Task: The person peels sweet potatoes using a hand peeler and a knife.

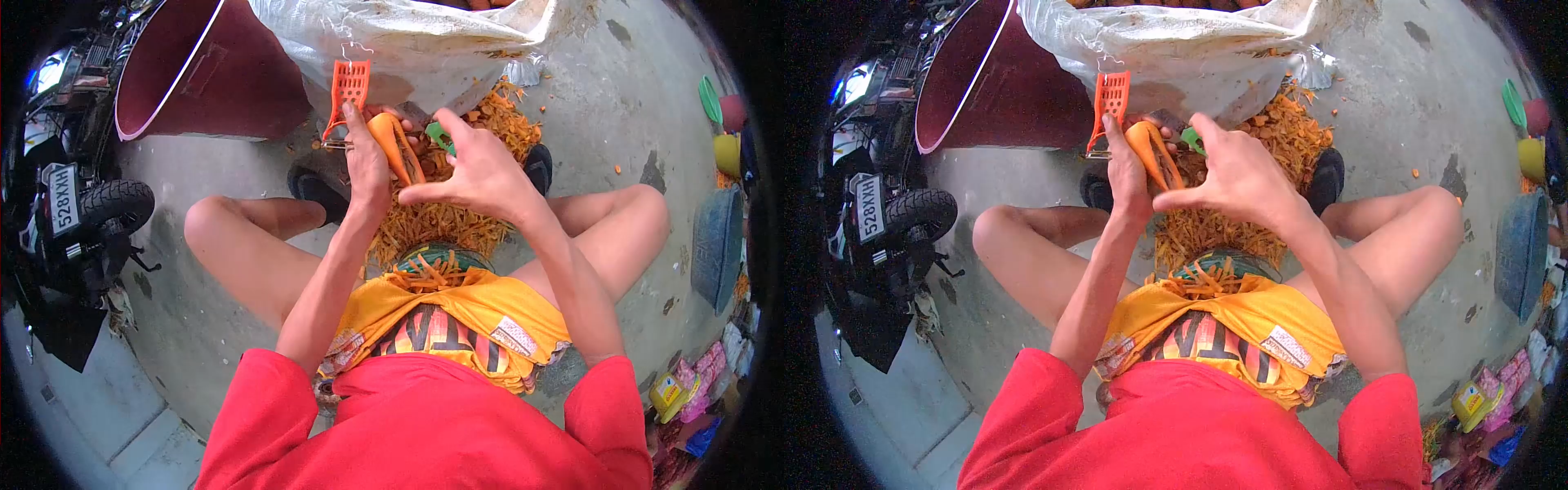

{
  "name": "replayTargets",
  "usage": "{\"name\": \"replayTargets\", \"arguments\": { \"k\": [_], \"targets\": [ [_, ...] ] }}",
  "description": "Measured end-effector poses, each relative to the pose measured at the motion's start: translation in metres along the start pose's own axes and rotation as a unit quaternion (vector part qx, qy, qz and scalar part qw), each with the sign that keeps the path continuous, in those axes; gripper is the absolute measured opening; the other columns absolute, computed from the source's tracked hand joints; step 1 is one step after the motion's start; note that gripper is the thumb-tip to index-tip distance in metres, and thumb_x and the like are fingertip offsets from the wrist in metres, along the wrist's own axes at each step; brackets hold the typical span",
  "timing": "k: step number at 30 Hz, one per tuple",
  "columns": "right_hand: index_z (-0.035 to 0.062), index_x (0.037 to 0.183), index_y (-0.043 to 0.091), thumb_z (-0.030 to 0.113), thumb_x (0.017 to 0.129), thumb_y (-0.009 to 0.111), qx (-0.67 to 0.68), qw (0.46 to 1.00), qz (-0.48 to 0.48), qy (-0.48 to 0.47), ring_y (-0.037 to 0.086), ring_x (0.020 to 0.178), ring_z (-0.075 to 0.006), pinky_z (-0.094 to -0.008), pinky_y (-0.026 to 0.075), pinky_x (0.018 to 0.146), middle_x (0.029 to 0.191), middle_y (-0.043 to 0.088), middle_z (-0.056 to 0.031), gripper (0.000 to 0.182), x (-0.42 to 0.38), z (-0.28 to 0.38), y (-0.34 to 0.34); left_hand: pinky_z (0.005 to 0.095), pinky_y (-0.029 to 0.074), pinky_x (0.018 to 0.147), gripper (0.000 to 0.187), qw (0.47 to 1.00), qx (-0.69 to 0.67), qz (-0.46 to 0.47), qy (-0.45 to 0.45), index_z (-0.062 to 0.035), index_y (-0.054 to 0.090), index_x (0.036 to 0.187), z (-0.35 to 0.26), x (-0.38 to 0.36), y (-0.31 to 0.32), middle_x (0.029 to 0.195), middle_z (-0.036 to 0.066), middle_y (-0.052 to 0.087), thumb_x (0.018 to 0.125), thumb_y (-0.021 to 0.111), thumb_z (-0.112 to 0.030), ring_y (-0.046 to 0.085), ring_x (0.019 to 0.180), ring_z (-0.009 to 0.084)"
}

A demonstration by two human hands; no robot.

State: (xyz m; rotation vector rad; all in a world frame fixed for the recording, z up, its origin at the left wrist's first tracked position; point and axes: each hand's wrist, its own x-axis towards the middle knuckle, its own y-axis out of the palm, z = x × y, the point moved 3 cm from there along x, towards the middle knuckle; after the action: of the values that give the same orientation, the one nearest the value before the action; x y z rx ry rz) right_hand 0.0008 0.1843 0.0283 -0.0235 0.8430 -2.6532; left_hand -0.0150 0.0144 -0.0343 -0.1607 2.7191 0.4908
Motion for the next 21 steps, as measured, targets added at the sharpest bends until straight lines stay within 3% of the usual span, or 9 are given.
{"name": "replayTargets", "arguments": {
  "k": [2,7,9,13,21],
  "targets": [
    [-0.0002,0.114,0.052,0.063,0.058,0.093,-0.088,0.996,0.009,0.008,0.070,0.087,-0.0484,-0.0525,0.056,0.077,0.083,0.069,-0.0279,0.095,0.002,0.001,0.004,0.0346,0.056,0.068,0.071,1.000,0.002,-0.009,-0.001,-0.0092,0.057,0.111,0.000,0.001,0.000,0.090,0.008,0.066,0.104,0.027,-0.073,0.066,0.075,0.0190],
    [0.0007,0.112,0.051,0.061,0.059,0.093,-0.139,0.990,0.005,-0.003,0.070,0.088,-0.0479,-0.0531,0.056,0.078,0.083,0.070,-0.0269,0.091,0.006,0.000,0.008,0.0345,0.056,0.065,0.071,0.999,0.038,-0.031,-0.011,-0.0092,0.057,0.117,-0.005,-0.004,0.002,0.089,0.008,0.066,0.104,0.028,-0.073,0.067,0.074,0.0190],
    [0.0009,0.111,0.051,0.060,0.059,0.093,-0.143,0.990,0.003,-0.006,0.070,0.088,-0.0475,-0.0535,0.056,0.078,0.082,0.070,-0.0267,0.090,0.006,0.000,0.011,0.0350,0.058,0.063,0.069,0.999,0.028,-0.036,0.002,-0.0074,0.055,0.108,-0.003,-0.002,0.001,0.082,0.010,0.067,0.107,0.025,-0.069,0.068,0.070,0.0193],
    [0.0009,0.107,0.050,0.063,0.062,0.091,-0.139,0.990,0.024,-0.005,0.070,0.085,-0.0473,-0.0529,0.057,0.075,0.079,0.070,-0.0249,0.087,0.006,0.003,0.011,0.0345,0.057,0.063,0.069,0.997,0.049,-0.045,0.034,-0.0073,0.056,0.109,-0.003,-0.001,0.000,0.081,0.010,0.067,0.107,0.025,-0.069,0.067,0.070,0.0182],
    [0.0006,0.105,0.050,0.071,0.071,0.081,-0.182,0.983,0.030,-0.018,0.069,0.075,-0.0484,-0.0541,0.056,0.067,0.070,0.065,-0.0255,0.084,0.000,0.002,0.024,0.0314,0.054,0.067,0.071,0.989,0.089,-0.092,0.070,-0.0073,0.062,0.098,-0.002,0.004,-0.008,0.082,0.007,0.067,0.107,0.027,-0.068,0.063,0.071,0.0159]
  ]
}}
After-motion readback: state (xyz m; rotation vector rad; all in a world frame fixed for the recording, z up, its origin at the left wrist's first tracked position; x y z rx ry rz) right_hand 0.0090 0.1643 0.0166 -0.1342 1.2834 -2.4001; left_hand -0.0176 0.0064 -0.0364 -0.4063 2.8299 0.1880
